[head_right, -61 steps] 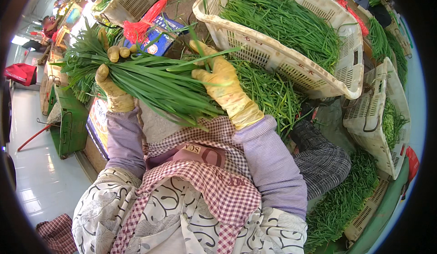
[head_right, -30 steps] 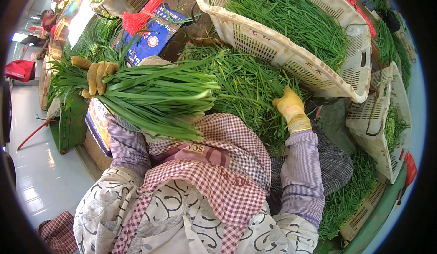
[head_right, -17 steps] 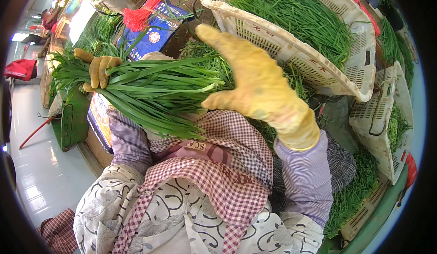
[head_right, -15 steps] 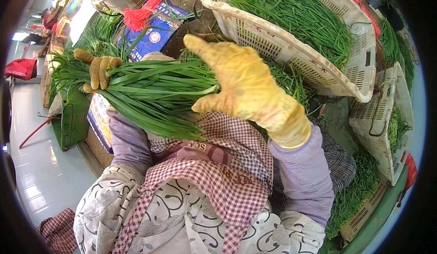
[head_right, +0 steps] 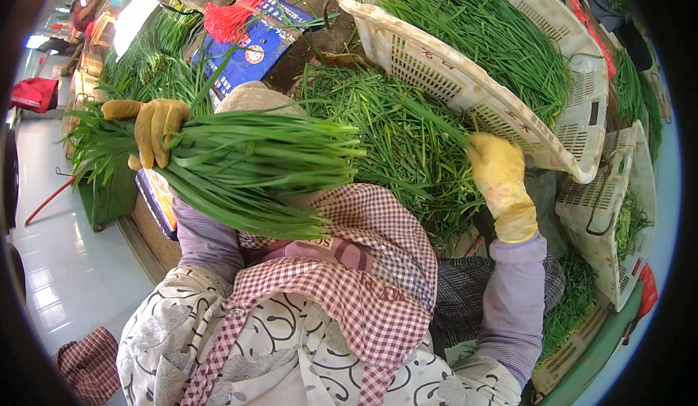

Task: The person sorts green onions from a basket, aligns them into bundles, and ties them with red rubber bands. The person places the tied bundles on a nearby surface.

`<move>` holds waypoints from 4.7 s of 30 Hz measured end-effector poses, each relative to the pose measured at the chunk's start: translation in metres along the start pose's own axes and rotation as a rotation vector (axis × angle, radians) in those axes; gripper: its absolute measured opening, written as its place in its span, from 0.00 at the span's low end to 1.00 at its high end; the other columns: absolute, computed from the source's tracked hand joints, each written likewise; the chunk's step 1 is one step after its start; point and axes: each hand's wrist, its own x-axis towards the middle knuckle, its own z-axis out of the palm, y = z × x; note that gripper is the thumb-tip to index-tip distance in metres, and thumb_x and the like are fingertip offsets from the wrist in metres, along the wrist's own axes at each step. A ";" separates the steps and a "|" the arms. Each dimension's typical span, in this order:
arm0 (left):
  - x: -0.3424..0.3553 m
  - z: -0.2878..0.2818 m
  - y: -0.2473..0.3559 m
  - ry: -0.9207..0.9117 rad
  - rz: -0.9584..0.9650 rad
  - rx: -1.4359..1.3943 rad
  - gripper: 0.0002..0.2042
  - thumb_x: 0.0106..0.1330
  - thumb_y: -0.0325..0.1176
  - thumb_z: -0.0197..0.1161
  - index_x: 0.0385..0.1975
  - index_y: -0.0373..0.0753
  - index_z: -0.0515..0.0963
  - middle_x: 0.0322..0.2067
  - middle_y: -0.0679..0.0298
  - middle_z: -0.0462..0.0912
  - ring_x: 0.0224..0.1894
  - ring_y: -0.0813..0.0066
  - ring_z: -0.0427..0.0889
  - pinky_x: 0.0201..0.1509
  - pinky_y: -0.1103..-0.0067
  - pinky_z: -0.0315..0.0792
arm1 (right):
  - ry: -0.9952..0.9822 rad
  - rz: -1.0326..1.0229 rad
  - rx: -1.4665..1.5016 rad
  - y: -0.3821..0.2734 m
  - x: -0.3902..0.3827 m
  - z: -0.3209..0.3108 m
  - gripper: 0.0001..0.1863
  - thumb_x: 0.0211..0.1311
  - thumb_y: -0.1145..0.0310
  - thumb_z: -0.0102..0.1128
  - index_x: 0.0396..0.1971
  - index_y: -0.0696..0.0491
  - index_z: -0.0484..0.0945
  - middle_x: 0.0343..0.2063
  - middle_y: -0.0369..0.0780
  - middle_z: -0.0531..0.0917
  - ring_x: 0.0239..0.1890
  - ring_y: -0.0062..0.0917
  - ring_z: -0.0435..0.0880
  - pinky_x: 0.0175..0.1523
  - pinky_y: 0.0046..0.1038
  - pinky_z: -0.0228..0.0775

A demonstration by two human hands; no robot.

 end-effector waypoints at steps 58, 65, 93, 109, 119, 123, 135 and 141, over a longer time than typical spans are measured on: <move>-0.018 0.030 -0.024 0.325 0.121 0.065 0.36 0.67 0.35 0.64 0.72 0.41 0.53 0.30 0.72 0.77 0.34 0.77 0.77 0.61 0.73 0.67 | -0.392 -0.182 1.308 -0.079 -0.035 0.037 0.22 0.66 0.57 0.63 0.48 0.62 0.82 0.46 0.43 0.86 0.51 0.25 0.82 0.62 0.25 0.68; -0.011 0.043 -0.032 0.393 0.134 0.098 0.37 0.66 0.35 0.65 0.72 0.44 0.54 0.28 0.73 0.75 0.33 0.78 0.76 0.58 0.73 0.69 | -0.351 -0.056 1.567 -0.113 -0.031 0.056 0.20 0.65 0.60 0.64 0.45 0.62 0.83 0.42 0.40 0.86 0.44 0.23 0.81 0.54 0.24 0.69; -0.016 0.053 -0.020 0.717 0.006 0.204 0.31 0.66 0.35 0.61 0.70 0.45 0.60 0.29 0.74 0.71 0.37 0.77 0.72 0.67 0.70 0.63 | -0.102 0.211 -0.061 0.003 -0.006 0.078 0.18 0.56 0.65 0.62 0.47 0.53 0.82 0.47 0.49 0.83 0.53 0.43 0.81 0.61 0.38 0.68; -0.029 0.044 -0.011 1.040 -0.024 0.301 0.28 0.66 0.38 0.62 0.67 0.45 0.66 0.32 0.72 0.78 0.39 0.74 0.75 0.61 0.69 0.66 | 0.704 -0.873 0.307 -0.119 -0.006 0.049 0.18 0.51 0.73 0.64 0.46 0.52 0.82 0.35 0.36 0.85 0.33 0.33 0.82 0.41 0.34 0.72; -0.028 0.043 -0.012 1.024 -0.064 0.278 0.28 0.65 0.38 0.63 0.66 0.47 0.67 0.33 0.74 0.78 0.41 0.76 0.74 0.61 0.70 0.66 | 0.597 -0.756 0.460 -0.109 -0.004 0.059 0.18 0.52 0.74 0.66 0.46 0.51 0.83 0.38 0.39 0.86 0.41 0.35 0.83 0.47 0.33 0.75; -0.027 0.044 -0.014 1.040 -0.079 0.290 0.27 0.66 0.39 0.62 0.66 0.48 0.68 0.34 0.76 0.78 0.41 0.78 0.73 0.60 0.72 0.66 | 0.515 -0.712 0.574 -0.107 -0.007 0.058 0.16 0.54 0.75 0.65 0.45 0.51 0.83 0.39 0.40 0.86 0.41 0.36 0.83 0.47 0.34 0.75; -0.030 0.035 -0.007 1.263 -0.158 0.350 0.14 0.64 0.42 0.63 0.41 0.40 0.75 0.31 0.62 0.82 0.42 0.62 0.79 0.58 0.65 0.71 | 0.295 -0.598 0.849 -0.112 0.006 0.056 0.11 0.57 0.73 0.62 0.40 0.55 0.84 0.35 0.44 0.86 0.39 0.36 0.85 0.45 0.33 0.76; -0.032 0.023 -0.002 1.372 -0.177 0.421 0.12 0.65 0.39 0.62 0.39 0.36 0.78 0.34 0.58 0.84 0.42 0.55 0.82 0.52 0.59 0.76 | 0.191 -0.329 1.330 -0.102 0.014 0.061 0.08 0.60 0.76 0.59 0.39 0.59 0.84 0.32 0.37 0.85 0.33 0.19 0.80 0.41 0.21 0.72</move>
